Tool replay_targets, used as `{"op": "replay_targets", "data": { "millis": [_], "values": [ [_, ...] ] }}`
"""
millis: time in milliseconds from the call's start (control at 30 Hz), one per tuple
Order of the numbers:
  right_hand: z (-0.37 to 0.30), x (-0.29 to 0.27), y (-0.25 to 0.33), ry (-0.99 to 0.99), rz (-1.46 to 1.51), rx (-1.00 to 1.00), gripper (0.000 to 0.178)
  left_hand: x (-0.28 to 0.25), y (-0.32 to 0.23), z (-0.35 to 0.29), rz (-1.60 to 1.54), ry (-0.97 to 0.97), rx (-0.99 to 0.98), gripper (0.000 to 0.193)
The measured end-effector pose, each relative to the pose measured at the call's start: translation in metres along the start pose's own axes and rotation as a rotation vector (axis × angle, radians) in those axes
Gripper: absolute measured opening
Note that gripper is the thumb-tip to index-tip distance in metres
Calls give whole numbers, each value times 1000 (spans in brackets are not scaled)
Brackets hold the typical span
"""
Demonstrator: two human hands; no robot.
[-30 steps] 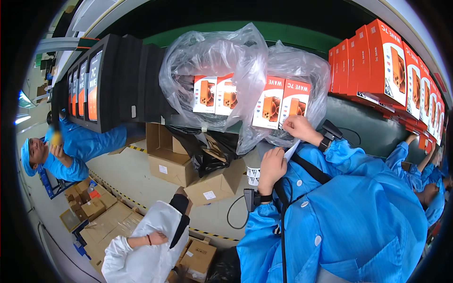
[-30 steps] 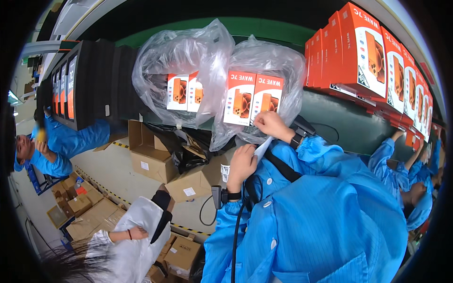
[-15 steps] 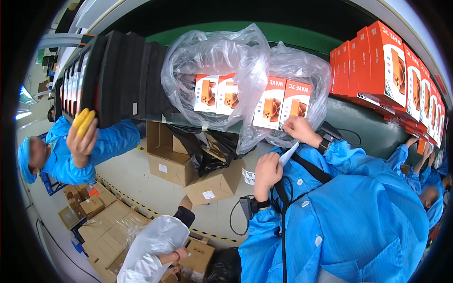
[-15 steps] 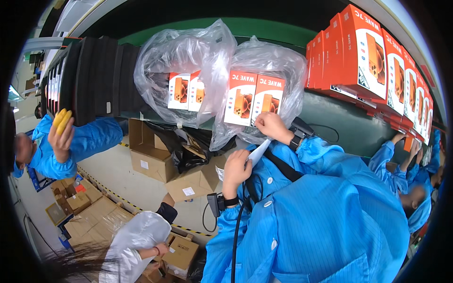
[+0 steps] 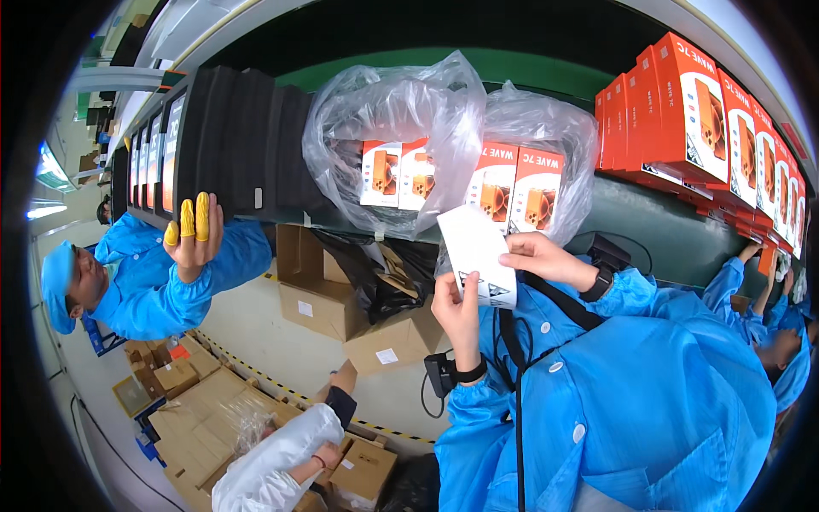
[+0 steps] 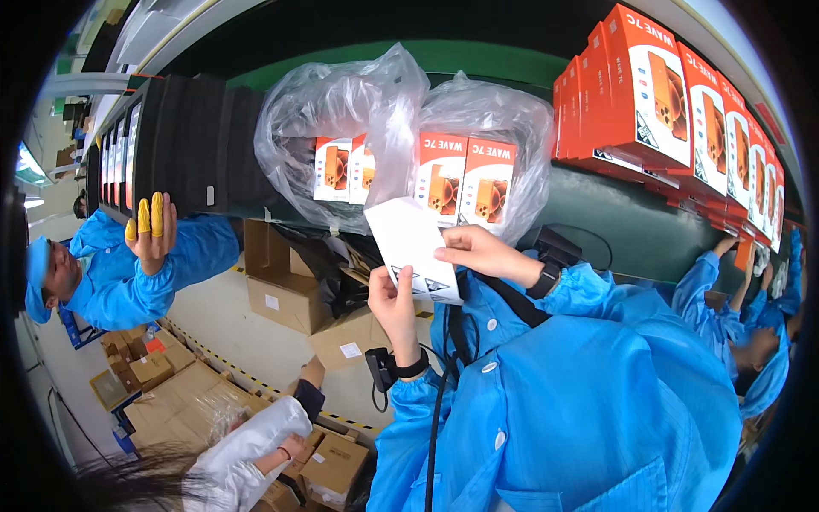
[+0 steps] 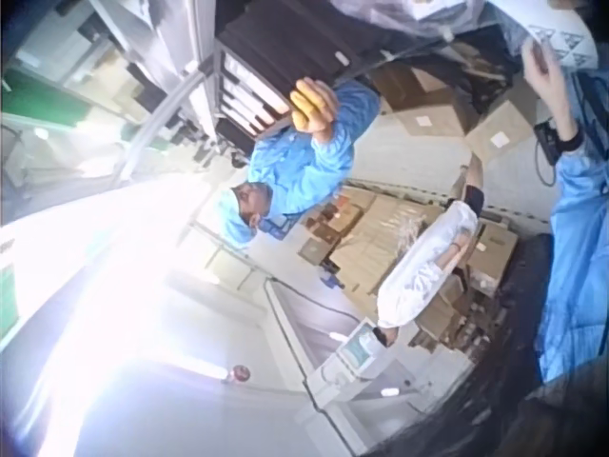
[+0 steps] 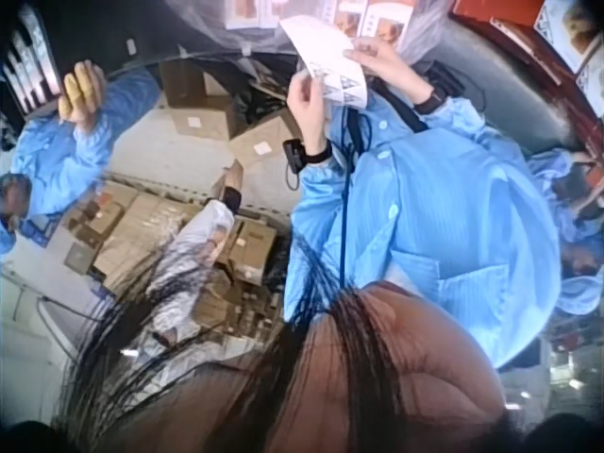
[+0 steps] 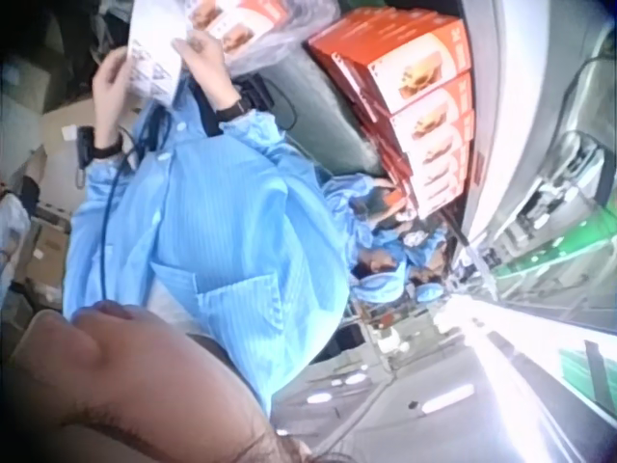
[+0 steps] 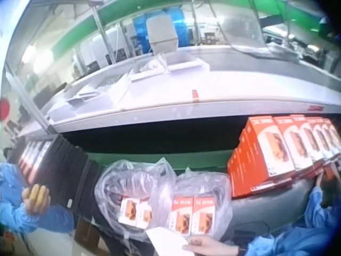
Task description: Applying labels to product boxes and packing them into larger containers.
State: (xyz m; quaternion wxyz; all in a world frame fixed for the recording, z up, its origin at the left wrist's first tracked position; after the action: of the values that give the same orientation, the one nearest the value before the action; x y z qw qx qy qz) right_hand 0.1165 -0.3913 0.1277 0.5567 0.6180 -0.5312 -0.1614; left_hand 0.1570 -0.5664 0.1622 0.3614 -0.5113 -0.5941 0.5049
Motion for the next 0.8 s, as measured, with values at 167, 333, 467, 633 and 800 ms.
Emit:
{"op": "replay_targets", "data": {
  "millis": [167,333,467,633,800],
  "values": [
    [-7,9,25,-243,16,39,14,5,-14,-9,-230,63,-46,14],
    [-14,33,60,-353,-650,-380,20,8,-16,-6,-227,5,21,12],
    [-15,45,66,-249,-556,-330,20,7,-25,-5,-192,43,38,10],
    [-7,47,62,-239,-568,-363,18,-1,-26,-1,-188,104,31,10],
    [3,47,56,-107,-543,-238,14,-12,-24,4,-165,175,49,9]
  ]
}}
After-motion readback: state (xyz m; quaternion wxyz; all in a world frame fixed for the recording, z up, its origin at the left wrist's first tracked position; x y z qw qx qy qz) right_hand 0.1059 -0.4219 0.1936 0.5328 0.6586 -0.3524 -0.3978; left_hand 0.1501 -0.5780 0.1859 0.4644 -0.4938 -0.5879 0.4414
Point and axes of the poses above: each hand's wrist, its own z-axis towards the middle knuckle, its own x-axis out of the palm, y = z × x, the point moved 3 cm from there along z, towards the middle knuckle, and after that the axes turned 6 degrees about -z, right-handed, at the moved point
